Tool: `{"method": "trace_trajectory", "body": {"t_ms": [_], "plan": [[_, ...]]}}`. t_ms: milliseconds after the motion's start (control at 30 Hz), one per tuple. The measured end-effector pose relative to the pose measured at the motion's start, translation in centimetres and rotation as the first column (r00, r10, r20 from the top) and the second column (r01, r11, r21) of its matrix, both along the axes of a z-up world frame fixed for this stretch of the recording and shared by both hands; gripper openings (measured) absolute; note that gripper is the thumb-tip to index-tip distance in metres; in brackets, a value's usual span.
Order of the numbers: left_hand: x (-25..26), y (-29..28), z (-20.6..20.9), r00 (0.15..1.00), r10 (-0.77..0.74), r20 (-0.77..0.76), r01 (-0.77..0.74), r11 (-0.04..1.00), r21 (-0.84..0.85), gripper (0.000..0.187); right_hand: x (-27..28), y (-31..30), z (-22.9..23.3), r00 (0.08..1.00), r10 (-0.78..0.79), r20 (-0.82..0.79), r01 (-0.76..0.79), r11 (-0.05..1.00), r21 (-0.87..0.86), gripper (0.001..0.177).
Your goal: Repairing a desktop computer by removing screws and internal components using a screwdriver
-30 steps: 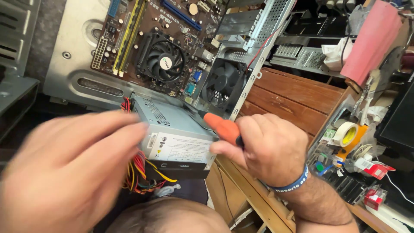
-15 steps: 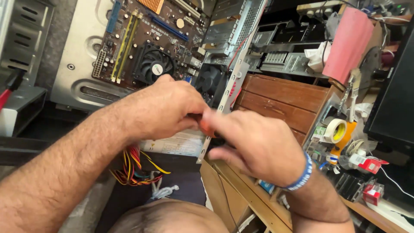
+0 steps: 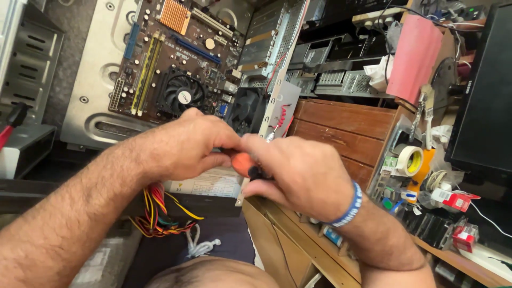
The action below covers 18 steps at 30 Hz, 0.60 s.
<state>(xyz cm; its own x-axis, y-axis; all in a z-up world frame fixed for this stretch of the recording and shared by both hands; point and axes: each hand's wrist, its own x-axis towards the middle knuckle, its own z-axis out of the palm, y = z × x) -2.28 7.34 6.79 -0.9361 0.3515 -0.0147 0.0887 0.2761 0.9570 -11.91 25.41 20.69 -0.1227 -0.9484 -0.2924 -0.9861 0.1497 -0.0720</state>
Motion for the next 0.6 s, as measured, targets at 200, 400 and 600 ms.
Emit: {"method": "trace_trajectory", "body": {"t_ms": [200, 400, 600], "plan": [[0.0, 0.0, 0.2, 0.999, -0.009, 0.037, 0.01, 0.999, -0.039, 0.034, 0.2, 0.5, -1.6, 0.999, 0.049, -0.021, -0.052, 0.984, -0.168, 0.045], [-0.3, -0.1, 0.5, 0.999, -0.022, 0.047, 0.022, 1.0, -0.015, 0.029, -0.3, 0.0, -0.2, 0.998, 0.059, 0.031, -0.058, 0.997, -0.05, 0.04], [-0.5, 0.0, 0.4, 0.996, -0.04, 0.084, 0.047, 0.995, -0.088, 0.017, 0.3, -0.3, -0.4, 0.998, 0.023, -0.052, -0.029, 0.994, -0.103, 0.056]]}}
